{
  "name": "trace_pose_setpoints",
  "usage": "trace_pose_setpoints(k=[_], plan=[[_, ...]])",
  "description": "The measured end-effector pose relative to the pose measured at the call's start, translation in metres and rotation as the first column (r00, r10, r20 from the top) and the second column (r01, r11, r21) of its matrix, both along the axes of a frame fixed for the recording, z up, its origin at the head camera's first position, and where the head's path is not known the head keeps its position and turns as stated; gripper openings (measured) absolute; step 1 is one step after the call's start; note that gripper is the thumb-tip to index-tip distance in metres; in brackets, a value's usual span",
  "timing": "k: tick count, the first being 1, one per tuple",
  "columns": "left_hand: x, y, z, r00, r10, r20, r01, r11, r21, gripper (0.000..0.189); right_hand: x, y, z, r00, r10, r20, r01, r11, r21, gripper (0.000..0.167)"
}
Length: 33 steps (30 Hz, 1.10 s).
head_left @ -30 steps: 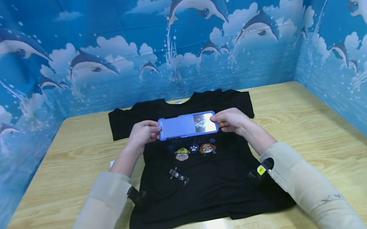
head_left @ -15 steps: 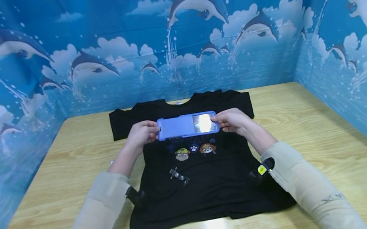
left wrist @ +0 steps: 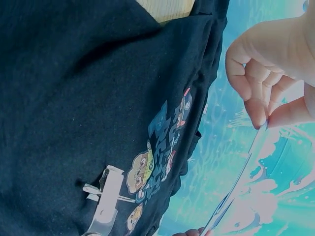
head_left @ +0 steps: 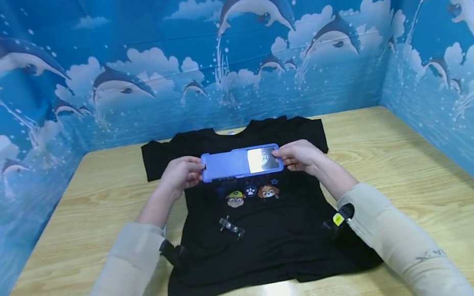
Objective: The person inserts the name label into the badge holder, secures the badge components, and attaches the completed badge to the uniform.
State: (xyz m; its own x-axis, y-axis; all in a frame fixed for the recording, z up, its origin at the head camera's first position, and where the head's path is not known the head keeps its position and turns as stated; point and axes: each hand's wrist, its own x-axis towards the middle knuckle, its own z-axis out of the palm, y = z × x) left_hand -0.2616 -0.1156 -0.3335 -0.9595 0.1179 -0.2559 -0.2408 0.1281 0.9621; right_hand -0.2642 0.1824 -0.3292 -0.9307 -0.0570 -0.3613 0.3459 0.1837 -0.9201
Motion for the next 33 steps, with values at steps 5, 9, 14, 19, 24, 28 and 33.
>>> trace_pose_setpoints(k=[5,9,14,19,24,28,33], plan=[[0.001,0.0,0.001,0.999,-0.005,0.044,0.004,1.0,0.023,0.014,0.0,-0.001,-0.002,1.0,-0.002,0.008,0.002,1.0,0.003,0.032],[-0.002,-0.001,-0.002,0.998,-0.015,0.068,0.01,0.997,0.071,0.009,0.001,-0.001,-0.003,1.0,0.003,0.017,-0.004,1.0,0.008,0.035],[-0.001,-0.001,-0.003,0.997,-0.025,0.066,0.019,0.996,0.089,0.01,0.001,-0.001,-0.003,1.0,0.007,0.017,-0.007,1.0,0.009,0.035],[0.0,-0.002,-0.002,0.997,-0.021,0.07,0.014,0.994,0.108,0.012,0.0,0.0,-0.003,1.0,0.01,0.016,-0.01,1.0,-0.005,0.032],[0.001,-0.005,-0.002,0.997,0.001,0.082,-0.012,0.992,0.129,0.011,0.0,0.0,-0.004,1.0,0.015,0.016,-0.015,1.0,-0.015,0.032],[0.001,-0.008,-0.001,0.997,0.004,0.072,-0.013,0.993,0.12,0.011,-0.001,0.0,-0.004,1.0,-0.001,0.02,0.001,1.0,-0.005,0.032],[0.002,-0.014,-0.001,0.999,-0.008,0.048,0.005,0.997,0.081,0.014,-0.001,0.001,-0.004,1.0,0.006,0.015,-0.006,1.0,-0.001,0.033]])
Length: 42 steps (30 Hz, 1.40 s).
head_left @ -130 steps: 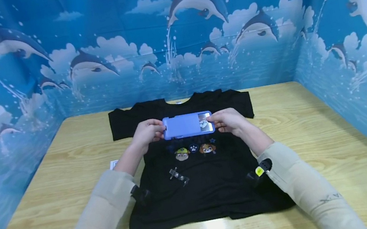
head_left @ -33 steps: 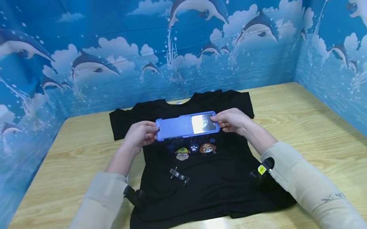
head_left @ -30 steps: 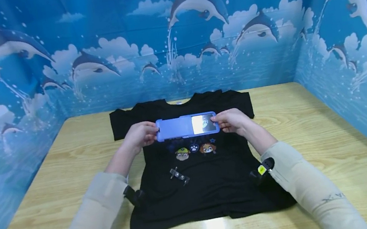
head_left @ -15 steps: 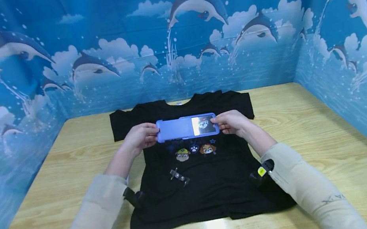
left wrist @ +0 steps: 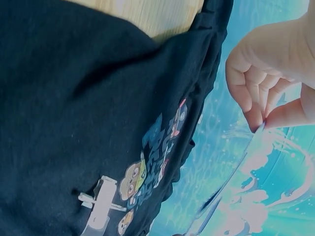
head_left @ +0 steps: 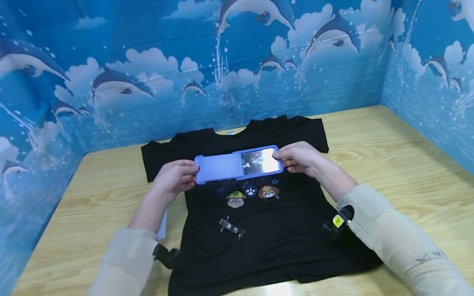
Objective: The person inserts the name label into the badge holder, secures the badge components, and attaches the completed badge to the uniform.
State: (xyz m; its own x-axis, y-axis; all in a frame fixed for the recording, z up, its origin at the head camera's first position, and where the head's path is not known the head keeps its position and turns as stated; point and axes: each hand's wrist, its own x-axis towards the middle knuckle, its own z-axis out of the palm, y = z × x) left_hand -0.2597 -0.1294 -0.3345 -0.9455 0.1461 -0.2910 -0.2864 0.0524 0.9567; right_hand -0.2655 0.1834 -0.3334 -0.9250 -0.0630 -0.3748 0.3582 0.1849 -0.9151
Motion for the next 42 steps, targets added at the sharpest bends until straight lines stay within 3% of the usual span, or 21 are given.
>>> trace_pose_setpoints(k=[6,13,22,28,42], plan=[[0.002,-0.008,-0.003,0.999,-0.028,-0.03,0.026,0.999,-0.044,0.021,0.0,0.002,-0.001,1.0,-0.005,0.008,0.004,1.0,0.019,0.036],[0.002,-0.016,-0.01,1.0,0.008,-0.018,-0.009,0.998,-0.059,0.028,0.001,0.003,-0.001,1.0,-0.012,0.007,0.012,1.0,0.012,0.039],[0.005,-0.028,-0.02,1.0,0.022,-0.017,-0.024,0.99,-0.139,0.039,-0.001,0.005,-0.001,1.0,-0.014,0.02,0.014,1.0,0.007,0.042],[0.007,-0.034,-0.024,0.999,0.032,-0.028,-0.038,0.965,-0.259,0.036,-0.001,0.005,0.0,1.0,-0.005,0.008,0.005,1.0,0.012,0.043],[0.005,-0.042,-0.035,0.997,0.069,-0.044,-0.081,0.913,-0.399,0.03,0.002,0.004,-0.001,1.0,-0.008,0.004,0.008,1.0,0.013,0.045]])
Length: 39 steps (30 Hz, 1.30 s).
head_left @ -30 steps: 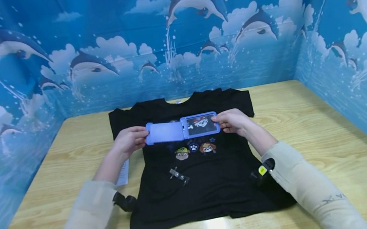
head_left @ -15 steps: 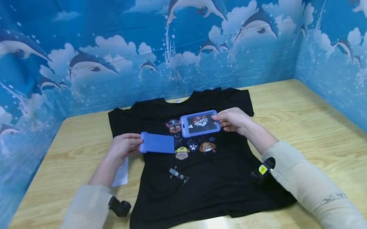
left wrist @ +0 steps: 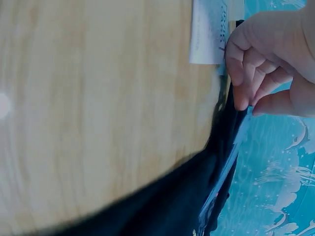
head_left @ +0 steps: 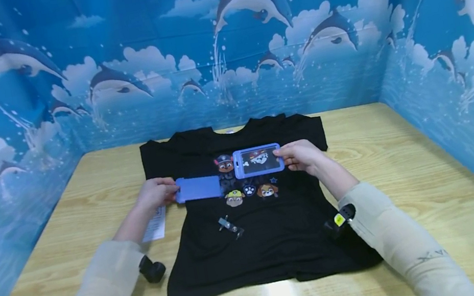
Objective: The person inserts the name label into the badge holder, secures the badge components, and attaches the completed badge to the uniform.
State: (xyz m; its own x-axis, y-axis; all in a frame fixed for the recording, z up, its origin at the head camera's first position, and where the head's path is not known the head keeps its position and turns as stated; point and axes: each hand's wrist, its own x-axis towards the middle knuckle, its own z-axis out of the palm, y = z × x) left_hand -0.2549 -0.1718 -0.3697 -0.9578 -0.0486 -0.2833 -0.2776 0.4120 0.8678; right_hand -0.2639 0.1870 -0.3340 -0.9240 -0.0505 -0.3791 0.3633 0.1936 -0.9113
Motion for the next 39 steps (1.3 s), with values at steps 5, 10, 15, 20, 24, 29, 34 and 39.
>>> trace_pose_setpoints(k=[5,10,15,20,24,29,34,39], plan=[[0.003,-0.004,0.006,1.0,-0.002,-0.007,0.002,0.999,-0.035,0.029,0.0,0.001,0.001,1.0,0.008,-0.007,-0.008,1.0,0.003,0.044],[0.003,-0.01,0.01,0.999,-0.039,0.014,0.039,0.998,-0.045,0.031,-0.002,0.001,0.0,1.0,0.013,0.0,-0.013,1.0,0.005,0.044],[0.003,-0.02,0.011,0.996,-0.085,0.034,0.087,0.996,-0.035,0.031,-0.002,0.0,-0.001,1.0,0.01,0.016,-0.01,1.0,-0.001,0.045],[0.007,-0.03,0.011,0.986,-0.164,0.005,0.164,0.984,-0.076,0.034,-0.002,0.0,-0.002,1.0,0.01,0.011,-0.01,1.0,-0.002,0.044],[0.014,-0.04,0.012,0.979,-0.201,-0.038,0.196,0.975,-0.105,0.037,-0.002,0.0,-0.001,1.0,0.013,0.009,-0.013,1.0,-0.006,0.042],[0.02,-0.052,0.01,0.976,-0.212,-0.055,0.201,0.966,-0.16,0.039,-0.002,-0.001,-0.002,1.0,0.014,0.01,-0.014,1.0,-0.005,0.038],[0.023,-0.062,0.008,0.978,-0.21,-0.009,0.203,0.956,-0.214,0.041,-0.001,-0.001,-0.002,1.0,0.021,0.005,-0.021,1.0,-0.009,0.038],[0.025,-0.066,0.006,0.967,-0.254,0.007,0.244,0.924,-0.295,0.045,-0.002,-0.001,-0.003,1.0,0.026,-0.004,-0.026,0.999,-0.024,0.037]])
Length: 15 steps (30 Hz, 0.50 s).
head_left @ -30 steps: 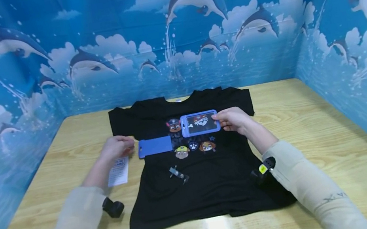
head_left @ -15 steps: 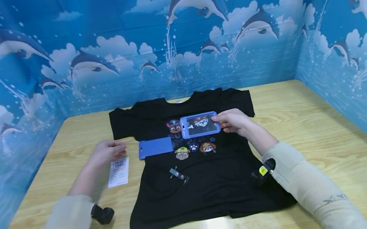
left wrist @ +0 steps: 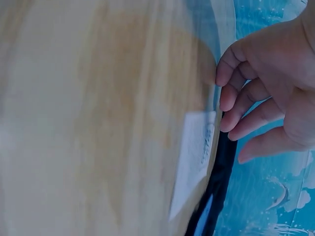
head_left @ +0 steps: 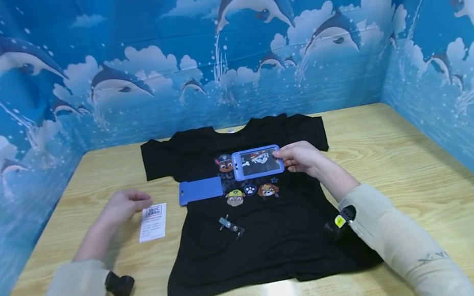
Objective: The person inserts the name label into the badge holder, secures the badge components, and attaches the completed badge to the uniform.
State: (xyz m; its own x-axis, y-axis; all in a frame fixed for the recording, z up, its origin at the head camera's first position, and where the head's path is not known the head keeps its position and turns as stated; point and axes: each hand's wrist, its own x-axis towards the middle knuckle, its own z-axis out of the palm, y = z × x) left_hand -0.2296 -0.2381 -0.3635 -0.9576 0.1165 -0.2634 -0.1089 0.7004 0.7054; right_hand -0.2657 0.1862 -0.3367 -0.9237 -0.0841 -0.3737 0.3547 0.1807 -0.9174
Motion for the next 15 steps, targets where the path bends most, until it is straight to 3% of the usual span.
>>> trace_pose_setpoints(k=[8,15], plan=[[0.004,-0.009,-0.005,0.995,-0.076,-0.062,0.073,0.996,-0.041,0.045,0.0,-0.001,0.0,1.0,0.014,-0.008,-0.014,1.0,-0.015,0.037],[0.007,-0.013,-0.011,0.992,-0.088,-0.087,0.082,0.994,-0.066,0.044,0.001,-0.002,0.001,1.0,0.02,-0.012,-0.02,1.0,-0.015,0.037]])
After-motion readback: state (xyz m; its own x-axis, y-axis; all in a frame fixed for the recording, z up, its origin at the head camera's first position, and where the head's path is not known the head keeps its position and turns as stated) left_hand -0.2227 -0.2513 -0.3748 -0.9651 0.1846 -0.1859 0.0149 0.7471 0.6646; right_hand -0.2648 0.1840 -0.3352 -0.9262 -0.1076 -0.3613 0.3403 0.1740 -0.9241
